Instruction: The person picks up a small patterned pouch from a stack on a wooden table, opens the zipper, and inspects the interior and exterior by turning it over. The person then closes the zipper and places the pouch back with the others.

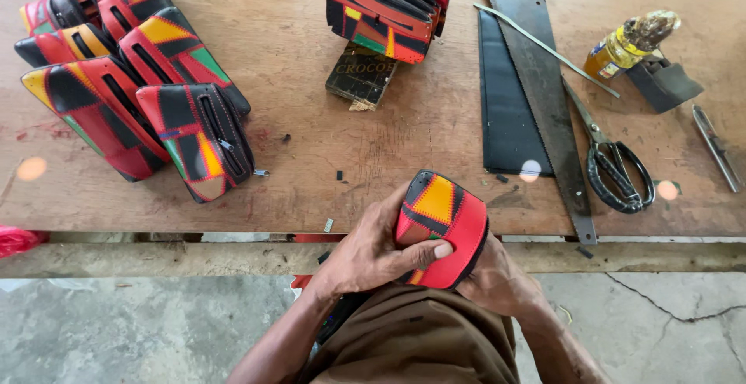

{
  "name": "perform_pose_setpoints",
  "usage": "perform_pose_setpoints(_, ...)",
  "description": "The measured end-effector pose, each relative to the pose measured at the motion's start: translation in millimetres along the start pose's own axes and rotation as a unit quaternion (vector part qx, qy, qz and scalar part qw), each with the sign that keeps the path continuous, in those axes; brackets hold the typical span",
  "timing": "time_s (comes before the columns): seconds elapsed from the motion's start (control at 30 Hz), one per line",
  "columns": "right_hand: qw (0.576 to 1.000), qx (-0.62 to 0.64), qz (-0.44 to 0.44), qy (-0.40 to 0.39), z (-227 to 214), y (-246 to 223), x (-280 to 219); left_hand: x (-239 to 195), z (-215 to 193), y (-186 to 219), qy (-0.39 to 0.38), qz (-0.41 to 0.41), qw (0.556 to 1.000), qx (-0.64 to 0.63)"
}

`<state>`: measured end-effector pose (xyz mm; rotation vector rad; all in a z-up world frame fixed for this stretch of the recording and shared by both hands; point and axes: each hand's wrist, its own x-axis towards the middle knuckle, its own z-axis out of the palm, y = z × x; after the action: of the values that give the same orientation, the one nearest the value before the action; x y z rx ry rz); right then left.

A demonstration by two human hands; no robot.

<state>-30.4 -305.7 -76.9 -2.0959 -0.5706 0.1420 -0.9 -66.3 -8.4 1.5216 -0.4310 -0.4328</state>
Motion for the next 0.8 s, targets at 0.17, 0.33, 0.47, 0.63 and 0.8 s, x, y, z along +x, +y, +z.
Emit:
perform_pose_setpoints(0.17,0.990,-0.020,-0.086,0.111,3,-6,5,1,8,-8,0.063,0.069,0.993,-0.069)
perform_pose_setpoints(0.33,0.922,0.067,-0.089,0.370,-4,-27,29,-2,15,-14,0.081,0.071,0.992,-0.064)
perform_pose_setpoints(0.47,0.883,-0.161,-0.244,0.366,-21,-40,53,0,23,-18,0.071,0.149,0.986,-0.001)
perform_pose_setpoints(0.63,0.909,-0.118,-0.202,0.345,-14,-46,58,0,26,-23,0.084,0.183,0.979,0.019)
perform_pose_setpoints(0.8,0.913,-0.089,-0.199,0.346,-15,-45,60,1,24,-20,0.066,0.169,0.983,-0.033)
